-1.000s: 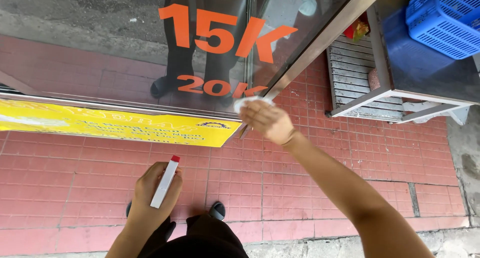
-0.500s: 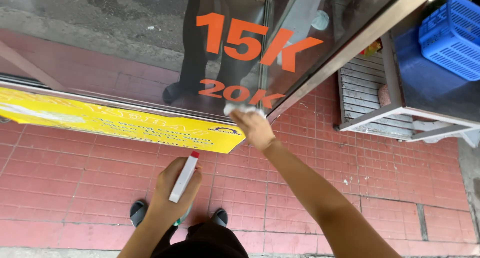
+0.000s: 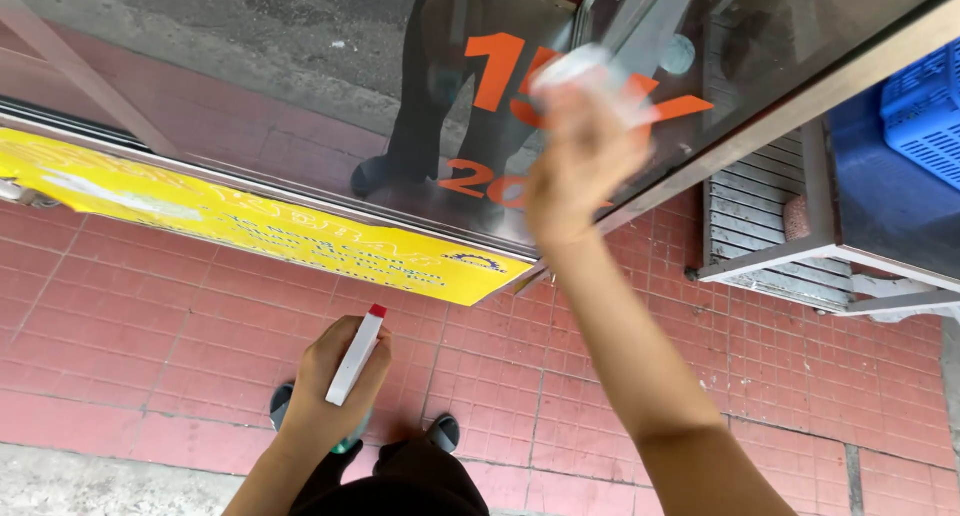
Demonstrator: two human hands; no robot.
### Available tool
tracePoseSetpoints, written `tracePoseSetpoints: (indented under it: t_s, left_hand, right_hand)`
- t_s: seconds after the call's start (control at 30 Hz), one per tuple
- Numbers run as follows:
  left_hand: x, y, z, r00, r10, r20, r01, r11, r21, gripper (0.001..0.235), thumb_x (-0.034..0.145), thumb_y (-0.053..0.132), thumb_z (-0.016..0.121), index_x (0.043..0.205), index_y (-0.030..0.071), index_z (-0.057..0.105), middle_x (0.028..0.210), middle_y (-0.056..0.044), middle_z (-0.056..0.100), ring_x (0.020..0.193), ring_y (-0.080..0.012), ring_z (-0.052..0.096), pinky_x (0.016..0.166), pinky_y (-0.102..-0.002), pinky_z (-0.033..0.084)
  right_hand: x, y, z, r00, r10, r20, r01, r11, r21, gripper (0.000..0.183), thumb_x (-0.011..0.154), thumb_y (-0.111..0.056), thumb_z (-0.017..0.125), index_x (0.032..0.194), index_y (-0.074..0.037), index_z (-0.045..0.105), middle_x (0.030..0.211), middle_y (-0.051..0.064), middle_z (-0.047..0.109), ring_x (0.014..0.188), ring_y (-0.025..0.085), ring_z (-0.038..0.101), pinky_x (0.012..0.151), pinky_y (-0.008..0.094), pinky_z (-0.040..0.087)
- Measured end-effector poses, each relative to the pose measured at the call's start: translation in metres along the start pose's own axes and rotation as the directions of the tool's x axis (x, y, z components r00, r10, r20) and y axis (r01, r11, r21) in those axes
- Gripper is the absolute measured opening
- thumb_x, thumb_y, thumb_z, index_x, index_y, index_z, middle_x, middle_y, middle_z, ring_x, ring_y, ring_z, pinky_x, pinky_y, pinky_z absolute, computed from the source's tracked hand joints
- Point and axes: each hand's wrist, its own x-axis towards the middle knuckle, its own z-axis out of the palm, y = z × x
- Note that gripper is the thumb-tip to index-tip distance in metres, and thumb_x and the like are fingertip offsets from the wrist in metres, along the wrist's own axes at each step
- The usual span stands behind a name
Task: The recorder uses a spray cleaner and paper towels to wipe down and clean the glass surfaces of a display case.
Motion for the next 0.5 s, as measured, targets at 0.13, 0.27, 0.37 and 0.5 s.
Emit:
tracePoseSetpoints:
  t_s: [0.13, 0.27, 0.37, 0.5]
  left_hand:
    - [0.002, 0.006, -0.010, 0.988, 0.151, 0.008, -0.150, 0.984, -0.094, 0.009, 0.088, 0.007, 0.066, 0.095, 0.002, 0.066, 0.073, -0.004, 0.068, 0.064, -0.0100, 0.063, 0.057, -0.028, 0.051]
    - [0.002, 0.008, -0.013, 0.995, 0.099, 0.020, -0.097, 0.991, -0.092, 0.007, 0.088, 0.007, 0.064, 0.094, 0.002, 0.065, 0.073, -0.005, 0.067, 0.060, -0.0107, 0.060, 0.054, -0.028, 0.050]
    - [0.002, 0.003, -0.010, 1.000, 0.016, 0.024, -0.015, 0.999, -0.033, 0.009, 0.086, 0.008, 0.066, 0.094, 0.003, 0.066, 0.068, -0.006, 0.065, 0.056, -0.0120, 0.057, 0.051, -0.029, 0.048]
    - [0.001, -0.004, -0.006, 1.000, -0.013, 0.011, 0.013, 1.000, 0.000, 0.010, 0.086, 0.008, 0.068, 0.094, 0.002, 0.066, 0.069, -0.006, 0.066, 0.057, -0.0116, 0.060, 0.052, -0.029, 0.049]
  right_hand:
    - [-0.149, -0.015, 0.016, 0.746, -0.228, 0.626, 0.065, 0.960, 0.273, 0.048, 0.087, -0.002, 0.064, 0.135, -0.003, 0.067, 0.133, 0.008, 0.061, 0.101, 0.026, 0.063, 0.088, 0.040, 0.053]
    - [-0.192, -0.006, 0.006, 0.588, -0.342, 0.733, 0.310, 0.932, 0.186, 0.055, 0.080, -0.009, 0.064, 0.135, -0.003, 0.066, 0.138, 0.004, 0.056, 0.103, 0.024, 0.062, 0.088, 0.035, 0.051]
    - [-0.139, -0.002, 0.002, 0.746, -0.214, 0.631, 0.112, 0.974, 0.198, 0.052, 0.080, -0.001, 0.066, 0.131, -0.007, 0.067, 0.127, 0.002, 0.062, 0.101, 0.023, 0.060, 0.087, 0.035, 0.048]
    - [-0.024, -0.020, -0.004, 0.953, -0.058, 0.297, 0.023, 0.992, 0.121, 0.055, 0.073, 0.007, 0.065, 0.125, -0.011, 0.071, 0.113, 0.004, 0.066, 0.099, 0.023, 0.061, 0.080, 0.040, 0.044]
